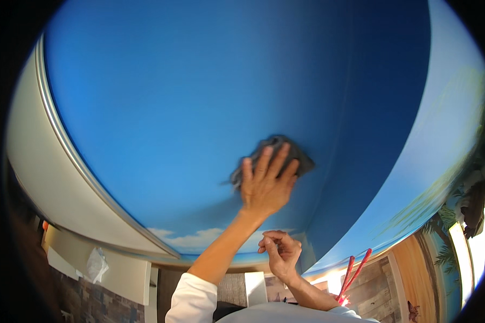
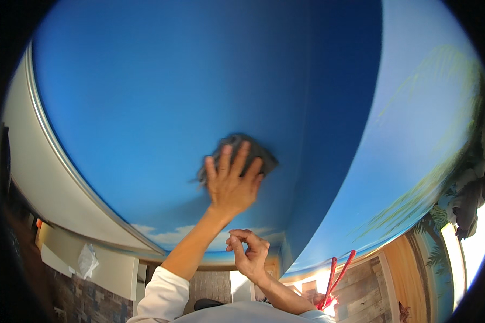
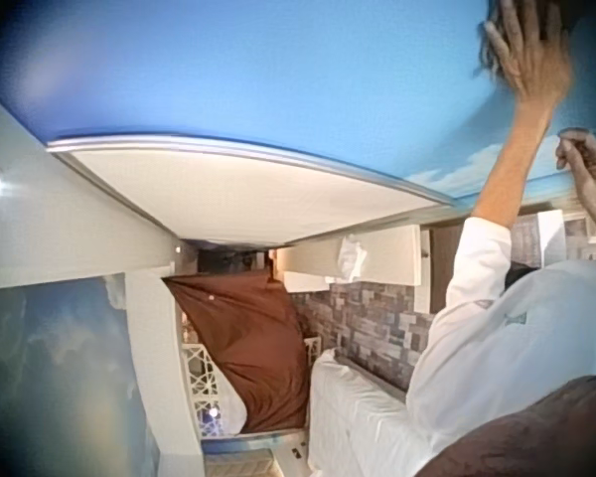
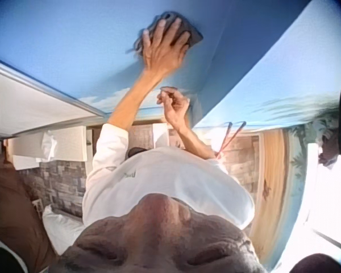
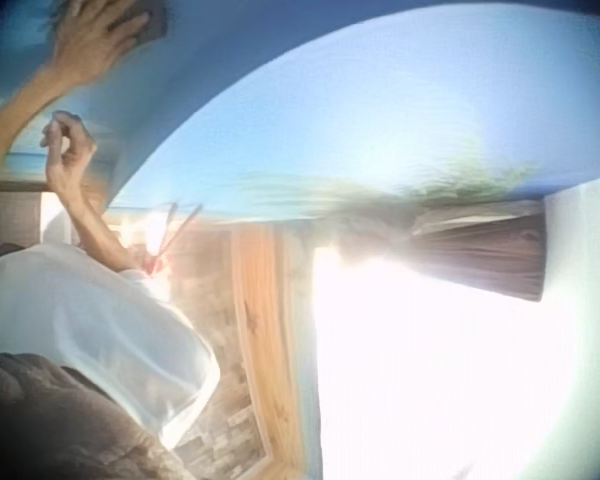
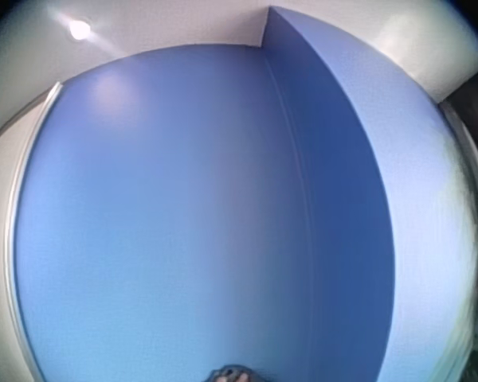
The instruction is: The person wipes a blue ceiling mural with a gray cloth, moving in broad strokes across the sky and cloud sections. The person reaches along the ceiling edge near a white trim and continues wiping different areas of the mural.
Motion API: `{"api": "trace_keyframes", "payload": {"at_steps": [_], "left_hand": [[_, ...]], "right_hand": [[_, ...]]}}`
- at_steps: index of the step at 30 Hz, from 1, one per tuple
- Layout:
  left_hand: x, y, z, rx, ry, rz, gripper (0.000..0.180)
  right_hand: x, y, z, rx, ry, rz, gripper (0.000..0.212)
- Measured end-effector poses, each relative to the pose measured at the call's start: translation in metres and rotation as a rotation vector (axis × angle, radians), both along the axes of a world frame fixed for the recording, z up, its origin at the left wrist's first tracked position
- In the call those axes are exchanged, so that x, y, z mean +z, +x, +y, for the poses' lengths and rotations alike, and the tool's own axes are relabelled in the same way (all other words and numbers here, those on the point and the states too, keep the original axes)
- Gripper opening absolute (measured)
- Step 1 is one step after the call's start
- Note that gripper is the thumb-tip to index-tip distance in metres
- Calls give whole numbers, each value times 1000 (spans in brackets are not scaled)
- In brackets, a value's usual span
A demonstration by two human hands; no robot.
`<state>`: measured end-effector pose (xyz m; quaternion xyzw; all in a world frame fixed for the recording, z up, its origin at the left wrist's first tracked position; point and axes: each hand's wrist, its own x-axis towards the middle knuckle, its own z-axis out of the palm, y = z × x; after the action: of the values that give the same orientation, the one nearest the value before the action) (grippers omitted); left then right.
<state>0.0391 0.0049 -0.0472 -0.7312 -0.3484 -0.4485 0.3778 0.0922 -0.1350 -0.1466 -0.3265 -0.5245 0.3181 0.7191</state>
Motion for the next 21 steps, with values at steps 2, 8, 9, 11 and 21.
{"api": "trace_keyframes", "payload": {"at_steps": [2,8,9,11,21], "left_hand": [[28,-19,-1,78,-65,-86,45],[90,-19,3,151,72,-263,44],[86,-8,0,126,31,-212,44],[74,18,-8,49,-48,-129,42],[154,51,-3,-45,134,-123,40]], "right_hand": [[1,4,1,-14,-16,18,8],[2,19,-3,-59,-8,22,8],[2,19,-3,-49,-24,26,9],[3,19,-2,-45,-37,24,9],[11,34,-5,-87,-32,-47,10]]}}
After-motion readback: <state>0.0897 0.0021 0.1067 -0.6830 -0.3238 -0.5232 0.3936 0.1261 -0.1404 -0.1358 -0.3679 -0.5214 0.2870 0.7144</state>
